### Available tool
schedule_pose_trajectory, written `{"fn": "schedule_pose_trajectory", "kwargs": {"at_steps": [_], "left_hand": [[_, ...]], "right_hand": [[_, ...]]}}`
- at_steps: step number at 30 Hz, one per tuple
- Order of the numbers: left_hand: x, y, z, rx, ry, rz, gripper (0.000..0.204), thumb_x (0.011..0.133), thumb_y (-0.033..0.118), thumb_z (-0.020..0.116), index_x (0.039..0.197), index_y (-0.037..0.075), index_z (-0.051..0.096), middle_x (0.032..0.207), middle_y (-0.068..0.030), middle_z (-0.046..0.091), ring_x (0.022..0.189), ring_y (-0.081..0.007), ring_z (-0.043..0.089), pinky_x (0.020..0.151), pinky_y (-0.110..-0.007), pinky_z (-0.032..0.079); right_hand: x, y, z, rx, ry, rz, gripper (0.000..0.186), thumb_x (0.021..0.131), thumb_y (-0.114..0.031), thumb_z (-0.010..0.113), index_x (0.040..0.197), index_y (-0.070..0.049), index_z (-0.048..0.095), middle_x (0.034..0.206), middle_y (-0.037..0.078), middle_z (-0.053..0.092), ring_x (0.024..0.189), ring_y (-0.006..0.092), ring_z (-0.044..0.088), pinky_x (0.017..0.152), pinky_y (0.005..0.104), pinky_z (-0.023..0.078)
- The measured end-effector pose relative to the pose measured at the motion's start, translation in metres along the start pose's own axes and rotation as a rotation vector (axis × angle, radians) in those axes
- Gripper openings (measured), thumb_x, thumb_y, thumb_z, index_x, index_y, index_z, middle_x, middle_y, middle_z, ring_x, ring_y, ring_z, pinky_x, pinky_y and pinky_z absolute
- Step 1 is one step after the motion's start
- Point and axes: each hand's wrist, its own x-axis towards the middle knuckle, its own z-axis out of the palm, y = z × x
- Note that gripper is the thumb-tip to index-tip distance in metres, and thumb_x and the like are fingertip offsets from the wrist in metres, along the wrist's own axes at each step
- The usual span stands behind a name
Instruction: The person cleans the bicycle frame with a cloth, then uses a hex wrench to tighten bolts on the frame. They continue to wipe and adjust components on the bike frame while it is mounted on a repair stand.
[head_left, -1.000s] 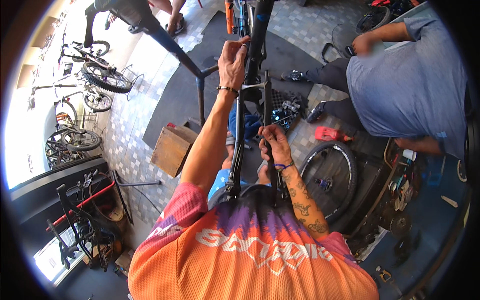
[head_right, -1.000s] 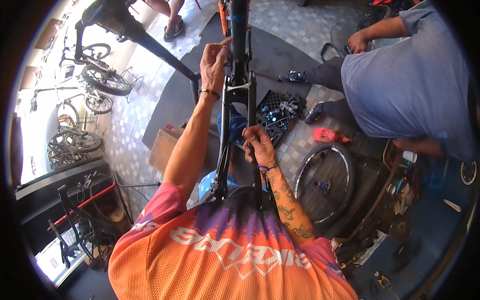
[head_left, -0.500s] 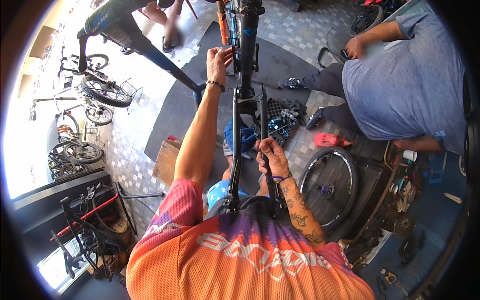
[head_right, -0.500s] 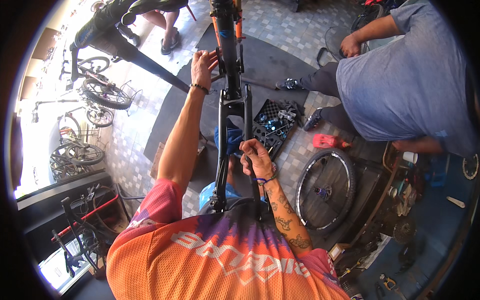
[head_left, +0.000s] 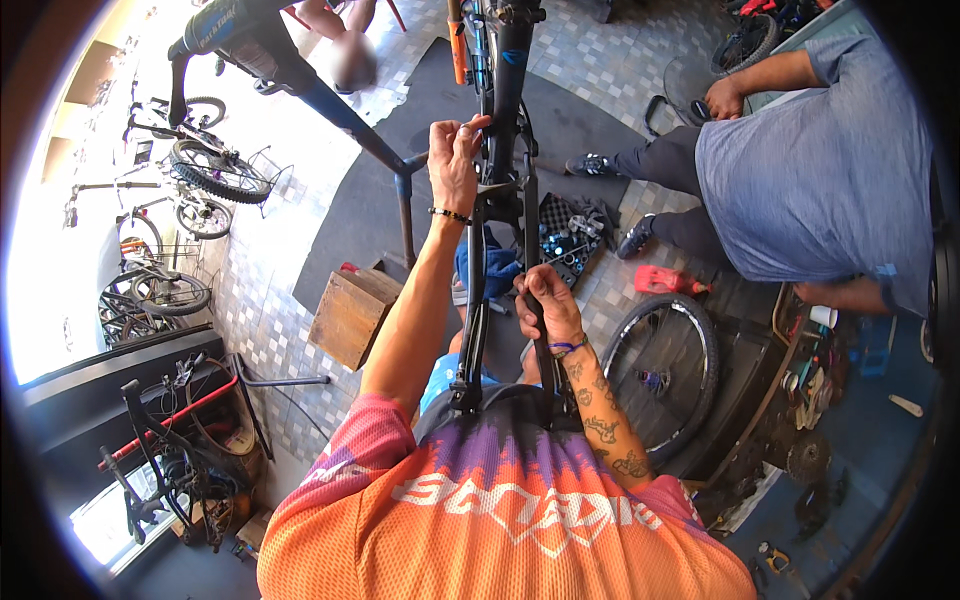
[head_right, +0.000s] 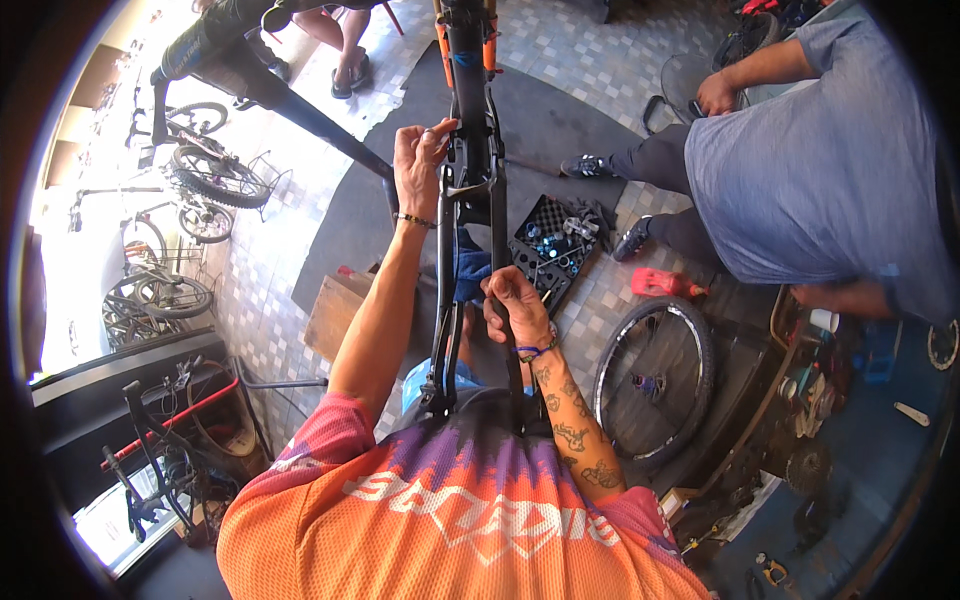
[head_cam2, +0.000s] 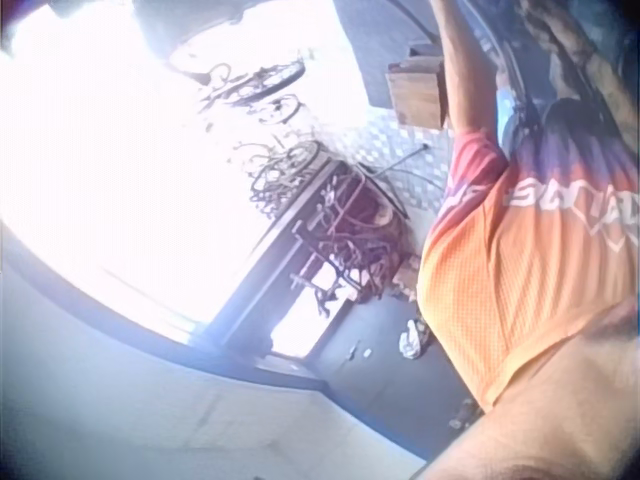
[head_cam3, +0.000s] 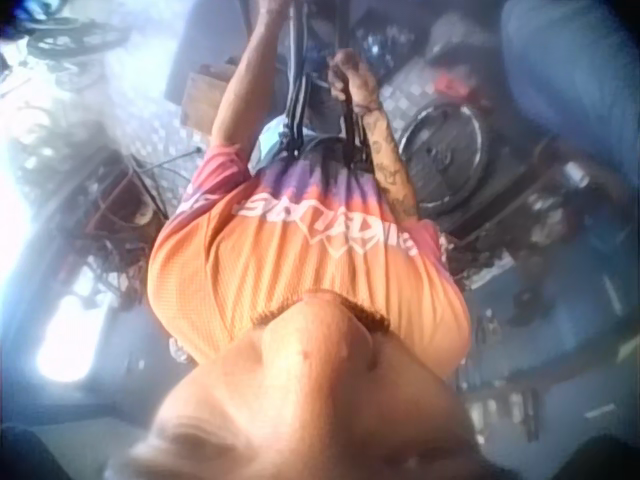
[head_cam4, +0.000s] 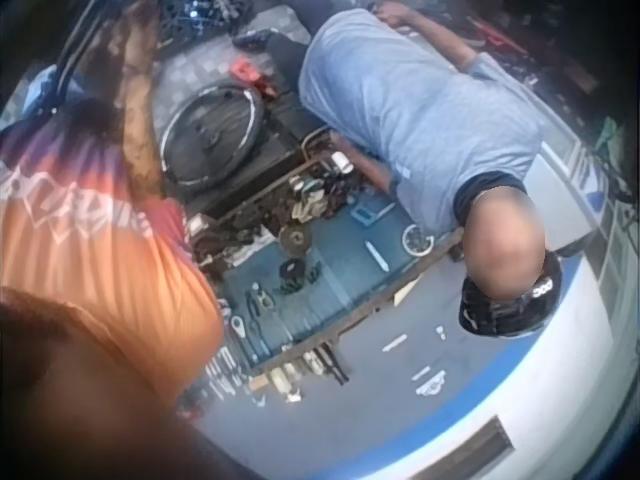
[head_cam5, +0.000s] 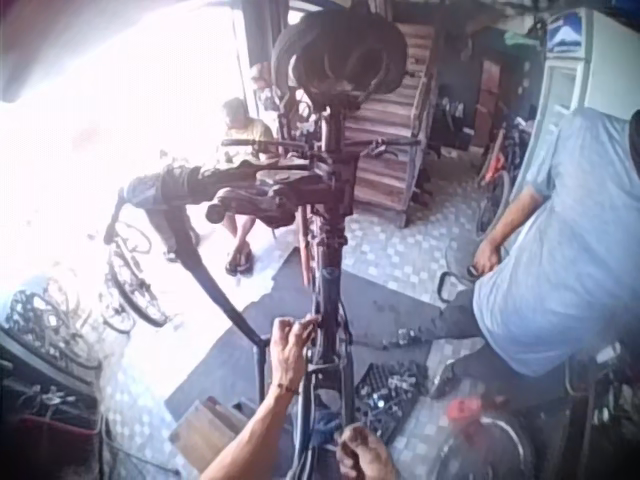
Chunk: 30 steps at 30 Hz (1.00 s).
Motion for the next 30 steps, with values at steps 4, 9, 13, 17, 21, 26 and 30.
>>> {"fn": "schedule_pose_trajectory", "kwargs": {"at_steps": [4, 9, 13, 17, 21, 26, 30], "left_hand": [[-0.007, 0.002, -0.002, 0.103, 0.020, 0.002, 0.019, 0.112, 0.020, 0.053, 0.107, 0.002, 0.050, 0.109, -0.0127, 0.078, 0.091, -0.0089, 0.063, 0.086, -0.026, 0.054], [-0.009, -0.002, -0.006, 0.184, 0.008, 0.059, 0.020, 0.111, 0.020, 0.055, 0.106, 0.001, 0.050, 0.107, -0.0112, 0.079, 0.078, -0.0069, 0.052, 0.078, -0.026, 0.052], [-0.007, -0.001, -0.006, 0.153, 0.001, 0.048, 0.019, 0.111, 0.020, 0.054, 0.106, 0.002, 0.051, 0.107, -0.0114, 0.079, 0.083, -0.0081, 0.058, 0.081, -0.026, 0.053], [-0.004, 0.003, -0.006, 0.158, -0.024, 0.010, 0.018, 0.111, 0.019, 0.053, 0.107, 0.002, 0.051, 0.108, -0.0117, 0.079, 0.088, -0.0094, 0.062, 0.084, -0.027, 0.054], [0.000, -0.002, -0.008, 0.177, -0.026, 0.036, 0.017, 0.111, 0.018, 0.053, 0.107, 0.002, 0.051, 0.108, -0.0116, 0.079, 0.090, -0.0092, 0.060, 0.084, -0.027, 0.052], [0.003, -0.005, -0.013, 0.246, -0.042, 0.037, 0.017, 0.110, 0.019, 0.054, 0.106, 0.003, 0.050, 0.107, -0.0112, 0.080, 0.089, -0.0099, 0.058, 0.083, -0.026, 0.049], [0.002, -0.004, -0.014, 0.213, -0.047, 0.034, 0.019, 0.111, 0.021, 0.053, 0.106, 0.003, 0.050, 0.108, -0.0117, 0.079, 0.093, -0.0108, 0.062, 0.087, -0.028, 0.050]], "right_hand": [[-0.002, -0.004, -0.008, 0.110, -0.021, 0.000, 0.022, 0.103, -0.037, 0.069, 0.106, -0.017, 0.060, 0.101, 0.005, 0.052, 0.058, 0.0097, 0.049, 0.039, 0.0219, 0.039], [-0.004, -0.015, -0.018, 0.263, -0.070, -0.001, 0.017, 0.105, -0.037, 0.066, 0.114, -0.022, 0.063, 0.102, 0.003, 0.051, 0.059, 0.0082, 0.047, 0.040, 0.0202, 0.040], [-0.001, -0.022, -0.018, 0.274, -0.109, 0.010, 0.018, 0.106, -0.037, 0.064, 0.117, -0.022, 0.062, 0.100, 0.003, 0.048, 0.058, 0.0070, 0.046, 0.040, 0.0187, 0.041], [0.000, -0.025, -0.017, 0.311, -0.153, 0.007, 0.019, 0.106, -0.038, 0.063, 0.116, -0.022, 0.062, 0.099, 0.003, 0.048, 0.057, 0.0068, 0.044, 0.039, 0.0181, 0.040], [0.000, -0.022, -0.017, 0.317, -0.183, 0.032, 0.020, 0.106, -0.039, 0.063, 0.115, -0.021, 0.062, 0.098, 0.002, 0.047, 0.056, 0.0064, 0.043, 0.039, 0.0184, 0.039], [-0.004, -0.020, -0.014, 0.372, -0.225, 0.056, 0.019, 0.107, -0.038, 0.062, 0.112, -0.020, 0.061, 0.096, 0.001, 0.046, 0.056, 0.0061, 0.042, 0.038, 0.0188, 0.038], [-0.004, -0.012, -0.016, 0.486, -0.250, 0.070, 0.020, 0.107, -0.038, 0.061, 0.111, -0.018, 0.060, 0.094, 0.001, 0.044, 0.055, 0.0062, 0.041, 0.037, 0.0187, 0.037]]}}
